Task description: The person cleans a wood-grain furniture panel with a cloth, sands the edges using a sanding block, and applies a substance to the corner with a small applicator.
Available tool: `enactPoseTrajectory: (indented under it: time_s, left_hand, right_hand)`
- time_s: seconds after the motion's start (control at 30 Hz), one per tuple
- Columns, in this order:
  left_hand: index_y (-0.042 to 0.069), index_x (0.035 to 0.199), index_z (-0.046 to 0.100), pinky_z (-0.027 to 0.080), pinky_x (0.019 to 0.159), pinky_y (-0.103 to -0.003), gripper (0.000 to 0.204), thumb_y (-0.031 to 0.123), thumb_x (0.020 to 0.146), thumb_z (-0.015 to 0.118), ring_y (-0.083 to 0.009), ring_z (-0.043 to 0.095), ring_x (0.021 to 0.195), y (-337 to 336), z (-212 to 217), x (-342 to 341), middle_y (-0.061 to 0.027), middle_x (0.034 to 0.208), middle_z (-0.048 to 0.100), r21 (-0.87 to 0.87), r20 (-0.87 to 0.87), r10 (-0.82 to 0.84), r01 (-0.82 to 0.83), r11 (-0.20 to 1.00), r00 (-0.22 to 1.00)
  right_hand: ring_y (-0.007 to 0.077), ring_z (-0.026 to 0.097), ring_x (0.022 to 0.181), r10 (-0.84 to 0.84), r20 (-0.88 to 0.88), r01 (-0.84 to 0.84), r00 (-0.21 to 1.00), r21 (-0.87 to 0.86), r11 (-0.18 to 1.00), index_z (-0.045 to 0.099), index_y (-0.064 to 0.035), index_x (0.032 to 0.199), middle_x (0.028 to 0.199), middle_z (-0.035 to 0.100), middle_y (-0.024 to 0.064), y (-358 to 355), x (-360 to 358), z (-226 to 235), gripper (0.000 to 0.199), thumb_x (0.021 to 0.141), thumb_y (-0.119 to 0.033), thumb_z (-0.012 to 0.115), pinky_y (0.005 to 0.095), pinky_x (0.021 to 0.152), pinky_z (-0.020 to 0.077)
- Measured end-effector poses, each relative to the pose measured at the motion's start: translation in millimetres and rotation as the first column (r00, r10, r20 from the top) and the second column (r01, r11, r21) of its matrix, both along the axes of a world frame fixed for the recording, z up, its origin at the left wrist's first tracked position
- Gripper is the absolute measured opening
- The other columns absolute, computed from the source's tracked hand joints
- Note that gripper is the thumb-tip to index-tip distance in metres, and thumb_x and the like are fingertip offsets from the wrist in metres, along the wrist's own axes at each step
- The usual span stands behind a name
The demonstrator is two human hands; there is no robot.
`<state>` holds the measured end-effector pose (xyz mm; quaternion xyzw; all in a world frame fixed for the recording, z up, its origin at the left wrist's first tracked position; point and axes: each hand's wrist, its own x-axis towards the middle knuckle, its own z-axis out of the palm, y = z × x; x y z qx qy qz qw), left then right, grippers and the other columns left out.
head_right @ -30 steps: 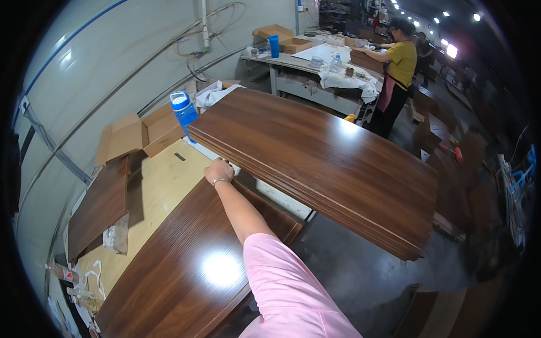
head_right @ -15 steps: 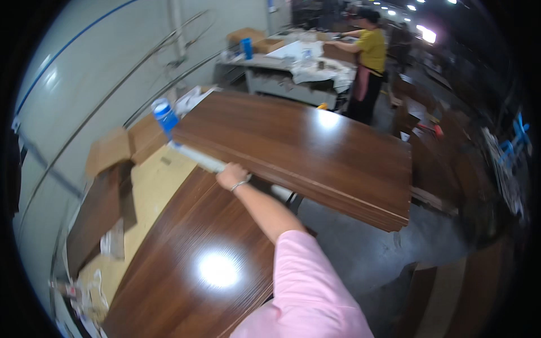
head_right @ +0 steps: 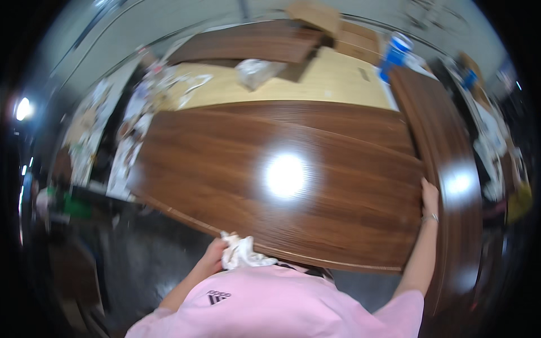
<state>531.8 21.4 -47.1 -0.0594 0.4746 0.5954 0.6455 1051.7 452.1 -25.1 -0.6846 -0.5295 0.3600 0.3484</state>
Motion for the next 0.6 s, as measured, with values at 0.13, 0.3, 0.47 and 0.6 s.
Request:
enactPoseTrajectory:
  time_s: [0.13, 0.3, 0.47, 0.6]
  left_hand:
    - [-0.006, 0.111, 0.065, 0.059, 0.073, -0.032, 0.021, 0.004, 0.093, 0.062, -0.0166, 0.07, 0.083, -4, 16, 8, -0.009, 0.099, 0.069, 0.053, 0.023, 0.006, -0.007, 0.999, 1.0]
    - [-0.002, 0.108, 0.064, 0.059, 0.072, -0.031, 0.016, 0.004, 0.093, 0.063, -0.0151, 0.069, 0.081, -17, 26, 11, -0.0062, 0.094, 0.068, 0.204, -0.018, 0.07, -0.065, 0.977, 0.997]
    - [-0.005, 0.115, 0.059, 0.059, 0.07, -0.03, 0.023, 0.004, 0.094, 0.062, -0.0158, 0.069, 0.082, -28, 32, 7, -0.0099, 0.102, 0.067, 0.192, -0.03, 0.056, -0.05, 0.98, 0.998]
    - [-0.008, 0.109, 0.058, 0.061, 0.071, -0.036, 0.02, 0.001, 0.091, 0.058, -0.024, 0.07, 0.085, -32, 41, 9, -0.0168, 0.102, 0.065, -0.044, -0.167, 0.031, -0.039, 0.998, 0.986]
  right_hand:
    - [0.0191, 0.06, 0.094, -0.005, -0.119, -0.013, 0.993, -0.148, 0.989, 0.069, 0.0046, 0.109, 0.103, 0.068, 0.0097, 7, 16, -3, 0.043, 0.097, -0.036, 0.062, 0.0353, 0.085, 0.0476]
    - [0.0228, 0.059, 0.111, -0.008, -0.417, -0.08, 0.909, -0.192, 0.978, 0.061, 0.0011, 0.126, 0.121, 0.065, 0.0096, 1, 29, -3, 0.045, 0.1, -0.036, 0.059, 0.0339, 0.099, 0.0443]
    - [0.0232, 0.057, 0.119, -0.044, -0.462, -0.045, 0.886, -0.18, 0.983, 0.06, -0.0016, 0.13, 0.129, 0.063, 0.0091, -39, 35, 20, 0.048, 0.1, -0.039, 0.057, 0.035, 0.105, 0.0415]
    - [0.0216, 0.052, 0.126, -0.091, -0.48, 0.046, 0.872, -0.104, 0.993, 0.054, 0.0032, 0.137, 0.139, 0.057, 0.0101, -101, 29, 32, 0.055, 0.099, -0.035, 0.06, 0.0332, 0.107, 0.0408]
